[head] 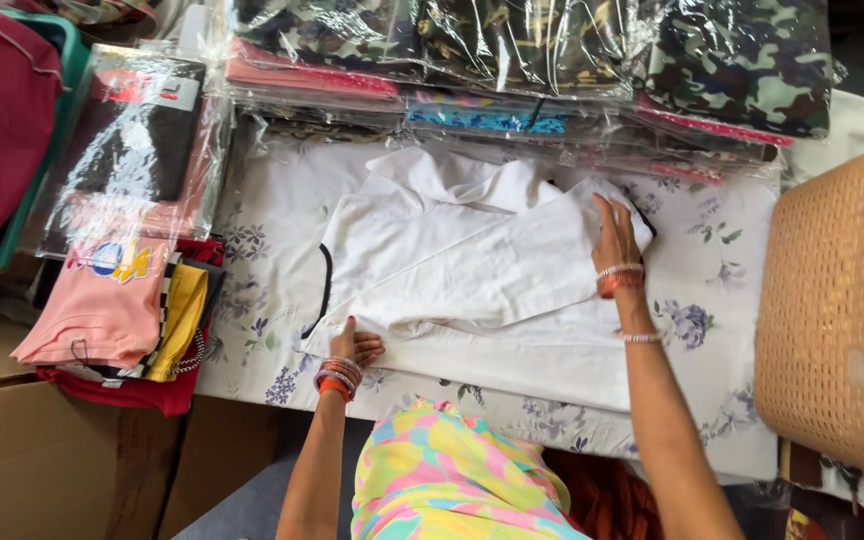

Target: Sort through a bin of clothes and fold a white garment.

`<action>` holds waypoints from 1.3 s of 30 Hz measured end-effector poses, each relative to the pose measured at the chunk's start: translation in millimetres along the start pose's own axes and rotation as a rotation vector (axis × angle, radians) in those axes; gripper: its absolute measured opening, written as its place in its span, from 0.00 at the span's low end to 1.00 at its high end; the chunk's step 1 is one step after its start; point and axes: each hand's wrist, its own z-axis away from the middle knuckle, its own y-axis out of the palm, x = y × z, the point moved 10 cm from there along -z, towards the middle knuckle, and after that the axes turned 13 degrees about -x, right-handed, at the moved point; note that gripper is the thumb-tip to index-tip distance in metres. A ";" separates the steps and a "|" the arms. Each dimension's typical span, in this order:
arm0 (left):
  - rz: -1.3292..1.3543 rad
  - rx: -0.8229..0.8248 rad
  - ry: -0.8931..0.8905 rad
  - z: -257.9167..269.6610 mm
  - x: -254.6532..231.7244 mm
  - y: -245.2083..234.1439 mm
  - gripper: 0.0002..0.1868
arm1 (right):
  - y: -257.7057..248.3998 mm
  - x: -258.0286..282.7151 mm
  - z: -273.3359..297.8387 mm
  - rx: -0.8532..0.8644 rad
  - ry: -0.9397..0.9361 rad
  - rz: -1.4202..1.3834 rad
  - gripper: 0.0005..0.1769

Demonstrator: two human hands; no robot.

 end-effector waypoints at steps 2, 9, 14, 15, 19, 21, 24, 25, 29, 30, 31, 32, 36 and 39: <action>0.004 0.091 0.038 -10.4 3.9 6.2 0.37 | 31.4 14.8 -28.1 0.318 0.009 0.264 0.48; 0.059 0.392 0.084 7.4 -18.7 47.6 0.42 | 123.5 -41.2 -52.1 0.653 -0.154 0.628 0.24; 0.100 0.406 0.022 21.1 -40.4 69.2 0.50 | 64.7 13.7 -94.1 0.535 -0.201 0.504 0.13; 0.100 0.406 0.021 20.4 -44.1 71.6 0.50 | 56.1 12.0 -95.0 0.536 -0.201 0.504 0.13; 0.112 0.436 -0.103 24.4 -46.8 82.1 0.58 | -36.1 52.8 -96.2 0.084 -0.325 0.137 0.05; 0.115 0.428 -0.119 29.4 -49.4 84.2 0.60 | -72.1 57.2 -68.0 -0.027 -0.370 0.082 0.05; 0.258 0.474 -0.075 34.9 -59.7 89.7 0.55 | -94.1 33.6 1.0 -0.142 -0.386 0.037 0.06; 0.402 0.418 -0.060 27.6 -62.2 86.3 0.51 | -89.8 14.0 27.2 -0.107 -0.314 0.105 0.06; 0.748 0.252 -0.019 -30.4 -46.4 65.8 0.35 | -80.4 -12.7 128.3 0.037 -0.184 0.348 0.09; 0.747 0.254 -0.017 -25.1 -50.2 63.4 0.35 | -79.6 -17.9 146.5 0.034 -0.183 0.349 0.09; 0.730 0.136 0.028 -23.6 -51.5 49.1 0.30 | -76.0 -36.5 167.5 0.094 -0.053 0.359 0.08; 0.711 0.018 0.073 -20.7 -52.8 34.5 0.27 | -72.8 -55.2 190.5 0.155 0.077 0.368 0.07; 0.350 -0.042 0.226 21.5 -78.8 12.9 0.33 | -63.2 -77.2 222.6 0.234 0.383 0.207 0.17; 0.254 0.058 0.290 16.9 -88.9 15.8 0.35 | -51.0 -110.8 223.6 0.209 0.570 0.110 0.22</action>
